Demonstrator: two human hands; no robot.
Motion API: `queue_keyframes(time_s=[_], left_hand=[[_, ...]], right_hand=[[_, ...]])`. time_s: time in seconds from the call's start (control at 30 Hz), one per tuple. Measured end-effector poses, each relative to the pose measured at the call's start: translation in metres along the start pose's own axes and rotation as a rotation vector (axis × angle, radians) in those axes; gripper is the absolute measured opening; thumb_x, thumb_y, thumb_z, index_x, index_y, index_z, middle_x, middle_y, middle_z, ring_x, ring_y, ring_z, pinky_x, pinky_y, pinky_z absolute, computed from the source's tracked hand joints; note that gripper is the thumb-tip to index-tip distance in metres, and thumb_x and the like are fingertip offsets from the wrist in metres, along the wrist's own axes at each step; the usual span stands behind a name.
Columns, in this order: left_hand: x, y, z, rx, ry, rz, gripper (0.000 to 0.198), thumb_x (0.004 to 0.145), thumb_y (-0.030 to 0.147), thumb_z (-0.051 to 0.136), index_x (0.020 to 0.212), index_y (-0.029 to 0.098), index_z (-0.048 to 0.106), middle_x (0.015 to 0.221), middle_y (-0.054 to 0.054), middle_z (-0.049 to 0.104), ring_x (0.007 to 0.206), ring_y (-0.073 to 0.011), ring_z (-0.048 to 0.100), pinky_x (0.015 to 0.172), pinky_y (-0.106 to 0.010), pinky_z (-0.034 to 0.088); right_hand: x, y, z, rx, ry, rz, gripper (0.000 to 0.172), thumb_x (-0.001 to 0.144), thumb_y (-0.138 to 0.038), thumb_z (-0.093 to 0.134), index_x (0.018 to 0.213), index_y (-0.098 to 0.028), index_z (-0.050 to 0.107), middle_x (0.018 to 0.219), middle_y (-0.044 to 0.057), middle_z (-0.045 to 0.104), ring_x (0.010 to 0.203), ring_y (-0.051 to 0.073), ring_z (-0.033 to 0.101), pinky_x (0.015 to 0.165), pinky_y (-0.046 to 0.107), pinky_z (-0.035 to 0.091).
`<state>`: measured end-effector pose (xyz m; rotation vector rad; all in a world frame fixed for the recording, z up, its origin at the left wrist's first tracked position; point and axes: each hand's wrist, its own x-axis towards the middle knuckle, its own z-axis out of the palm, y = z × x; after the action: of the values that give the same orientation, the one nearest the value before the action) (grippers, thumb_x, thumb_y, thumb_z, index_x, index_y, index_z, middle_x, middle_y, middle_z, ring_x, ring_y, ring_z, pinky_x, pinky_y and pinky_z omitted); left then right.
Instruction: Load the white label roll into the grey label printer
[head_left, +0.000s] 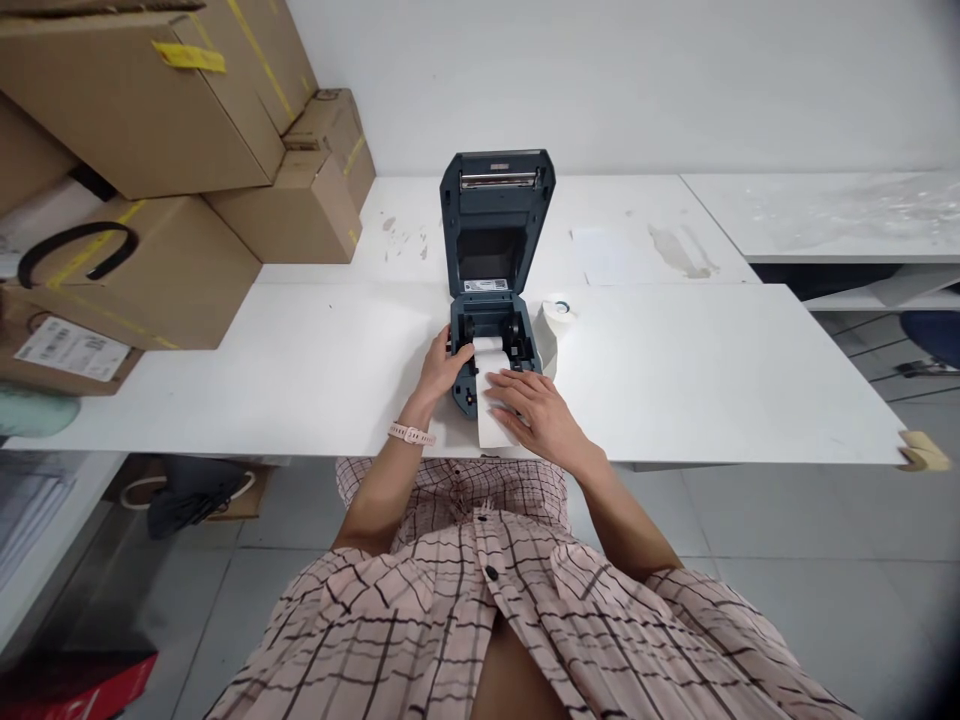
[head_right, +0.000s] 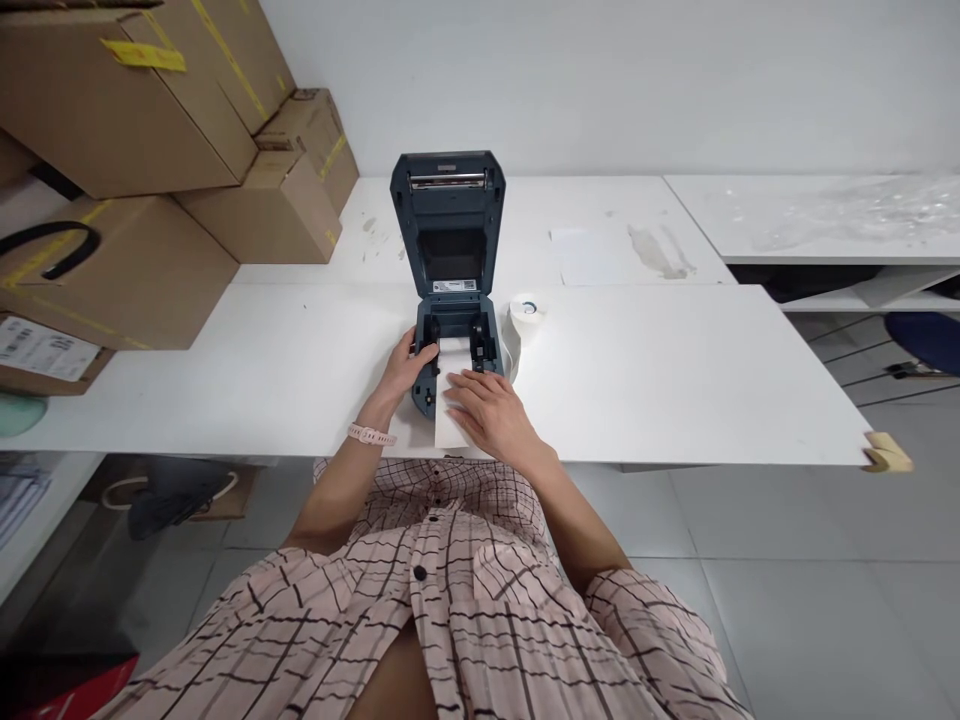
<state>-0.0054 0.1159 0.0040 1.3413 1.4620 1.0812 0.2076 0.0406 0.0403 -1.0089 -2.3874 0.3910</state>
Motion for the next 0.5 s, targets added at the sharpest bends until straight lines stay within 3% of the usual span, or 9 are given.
queue_keyframes(time_s=[0.5], left_hand=[[-0.0061,-0.0012,-0.0014,-0.075,-0.035,-0.042,0.068,0.088,0.052,0.067,0.149,0.027,0.053,0.15,-0.012,0.061,0.13,-0.0304,0.062,0.104,-0.044,0.053]], right_hand=[[-0.0051,0.0013,-0.0063,0.057,-0.002,-0.002,0.027,0.105,-0.031,0.055,0.127,-0.023,0.068,0.143,0.009,0.069,0.14,0.031,0.058,0.112,0.057,0.051]])
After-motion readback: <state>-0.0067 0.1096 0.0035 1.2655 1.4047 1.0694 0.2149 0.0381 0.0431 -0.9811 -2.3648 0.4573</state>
